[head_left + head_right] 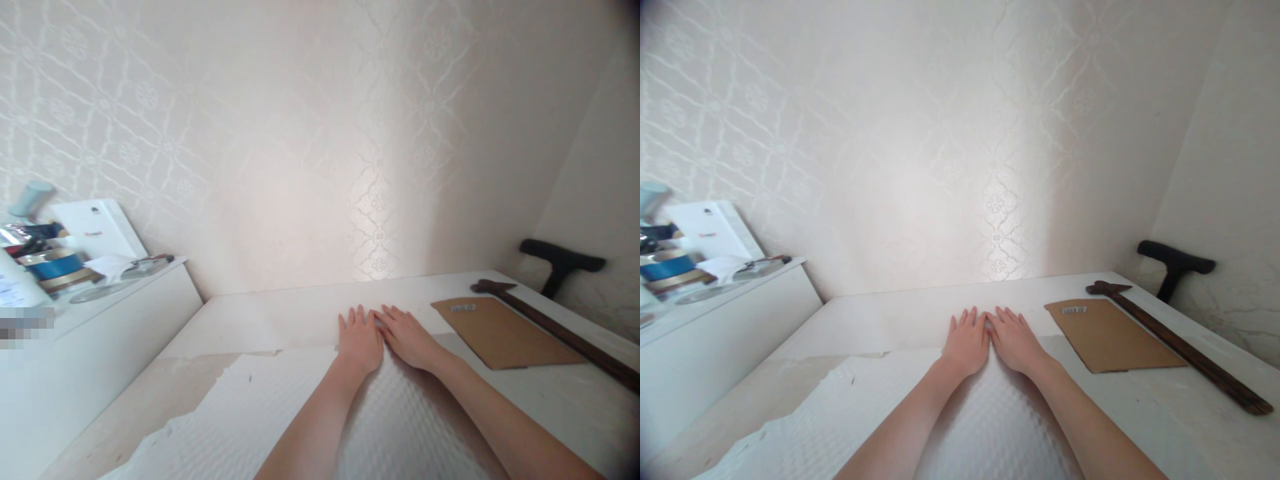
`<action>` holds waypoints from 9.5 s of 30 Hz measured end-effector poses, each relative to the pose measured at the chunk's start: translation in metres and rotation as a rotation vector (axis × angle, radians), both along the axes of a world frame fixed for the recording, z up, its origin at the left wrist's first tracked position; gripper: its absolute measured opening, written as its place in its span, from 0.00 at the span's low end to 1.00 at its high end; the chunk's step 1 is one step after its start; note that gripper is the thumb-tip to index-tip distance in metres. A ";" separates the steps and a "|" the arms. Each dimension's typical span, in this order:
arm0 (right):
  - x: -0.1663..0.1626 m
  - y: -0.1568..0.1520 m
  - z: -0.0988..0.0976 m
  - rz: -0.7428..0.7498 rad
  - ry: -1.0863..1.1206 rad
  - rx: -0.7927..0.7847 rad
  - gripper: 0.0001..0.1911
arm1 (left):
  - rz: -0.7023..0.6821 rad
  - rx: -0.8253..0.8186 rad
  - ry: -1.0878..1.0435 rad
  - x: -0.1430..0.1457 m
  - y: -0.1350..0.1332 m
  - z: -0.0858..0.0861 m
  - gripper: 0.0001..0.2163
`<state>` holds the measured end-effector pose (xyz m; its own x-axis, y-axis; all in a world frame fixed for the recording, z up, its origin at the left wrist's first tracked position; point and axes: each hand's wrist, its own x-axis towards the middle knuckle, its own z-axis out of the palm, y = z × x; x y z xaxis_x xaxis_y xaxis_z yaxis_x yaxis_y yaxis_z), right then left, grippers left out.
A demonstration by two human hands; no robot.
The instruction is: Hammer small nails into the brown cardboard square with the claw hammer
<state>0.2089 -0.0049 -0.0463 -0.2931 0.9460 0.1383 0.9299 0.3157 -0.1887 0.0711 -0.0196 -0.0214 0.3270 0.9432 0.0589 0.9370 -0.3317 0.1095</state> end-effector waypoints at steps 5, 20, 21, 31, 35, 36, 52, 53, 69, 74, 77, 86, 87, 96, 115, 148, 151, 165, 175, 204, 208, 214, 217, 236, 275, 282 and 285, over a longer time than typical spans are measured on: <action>0.000 0.000 0.000 0.001 -0.002 -0.005 0.29 | -0.001 -0.013 -0.015 0.000 0.000 0.001 0.25; 0.000 0.000 0.001 0.004 0.002 -0.004 0.28 | -0.001 0.012 -0.013 0.000 0.000 -0.002 0.25; 0.000 0.000 0.000 0.005 0.003 -0.007 0.28 | -0.002 0.012 -0.014 0.000 0.000 -0.002 0.25; -0.001 -0.002 0.005 -0.001 -0.009 -0.038 0.28 | -0.002 0.003 -0.012 0.000 0.000 -0.001 0.25; -0.001 -0.002 0.005 0.002 -0.013 -0.031 0.28 | -0.004 0.000 -0.018 -0.001 0.000 0.000 0.25; -0.001 -0.002 0.005 0.001 -0.012 -0.025 0.28 | -0.004 -0.001 -0.020 0.000 0.000 0.000 0.25; -0.001 -0.002 0.004 0.005 -0.010 -0.027 0.28 | 0.002 0.009 -0.021 0.000 0.001 -0.002 0.25; -0.001 -0.001 0.003 0.005 -0.005 -0.023 0.28 | 0.003 0.008 -0.024 0.000 0.000 -0.002 0.25; -0.001 -0.002 0.004 -0.004 -0.008 -0.023 0.28 | 0.000 -0.017 -0.011 0.000 -0.001 0.002 0.25; -0.001 -0.001 0.004 0.006 -0.008 -0.030 0.28 | -0.002 0.003 -0.017 0.000 0.000 0.001 0.25; 0.000 0.000 0.004 0.008 -0.024 -0.041 0.28 | -0.007 0.022 -0.023 0.000 0.001 -0.002 0.25; 0.000 0.000 0.001 0.006 -0.001 -0.012 0.28 | -0.001 0.010 0.001 0.000 0.002 -0.004 0.25; 0.000 0.000 0.001 0.008 0.002 -0.011 0.28 | 0.000 0.009 0.001 0.000 0.001 -0.003 0.25; 0.000 -0.001 0.002 0.006 0.006 -0.008 0.28 | -0.002 -0.016 0.011 0.000 0.000 0.002 0.25; 0.000 -0.001 0.003 0.007 -0.004 -0.018 0.28 | -0.004 -0.010 0.007 0.000 0.000 0.001 0.25; -0.001 -0.003 0.003 0.007 -0.007 -0.008 0.28 | 0.001 0.009 -0.022 0.000 0.002 -0.004 0.25; -0.001 -0.003 0.004 0.007 -0.024 -0.010 0.29 | -0.001 0.000 -0.025 0.000 0.001 -0.003 0.25; -0.001 -0.005 0.005 0.006 0.001 -0.016 0.28 | 0.003 -0.006 -0.018 0.000 -0.001 -0.001 0.25; -0.002 -0.005 0.006 0.000 -0.009 -0.026 0.28 | 0.001 -0.007 -0.011 0.001 0.001 -0.001 0.25; 0.000 -0.002 0.001 0.004 0.000 0.000 0.28 | 0.003 -0.006 -0.008 0.001 0.000 -0.001 0.25; -0.001 -0.003 0.003 0.003 0.003 -0.009 0.28 | 0.002 -0.006 0.000 0.001 -0.001 0.000 0.25; 0.000 -0.002 0.001 0.009 -0.010 0.009 0.28 | -0.003 -0.016 -0.014 0.000 -0.001 0.002 0.25; 0.000 -0.001 -0.001 0.007 -0.005 0.017 0.28 | -0.004 -0.015 -0.014 0.000 -0.001 0.001 0.25; 0.000 -0.003 0.002 0.009 -0.014 -0.005 0.29 | -0.006 0.006 -0.027 0.000 0.000 -0.001 0.25; -0.001 -0.004 0.003 0.001 -0.037 0.009 0.28 | -0.002 -0.009 -0.025 0.001 -0.001 0.000 0.25; 0.000 -0.003 0.001 0.002 -0.032 0.022 0.28 | -0.006 -0.013 -0.015 0.001 -0.002 0.002 0.25; 0.000 -0.003 0.001 0.003 -0.032 0.017 0.28 | 0.001 -0.016 -0.022 0.001 -0.002 0.003 0.25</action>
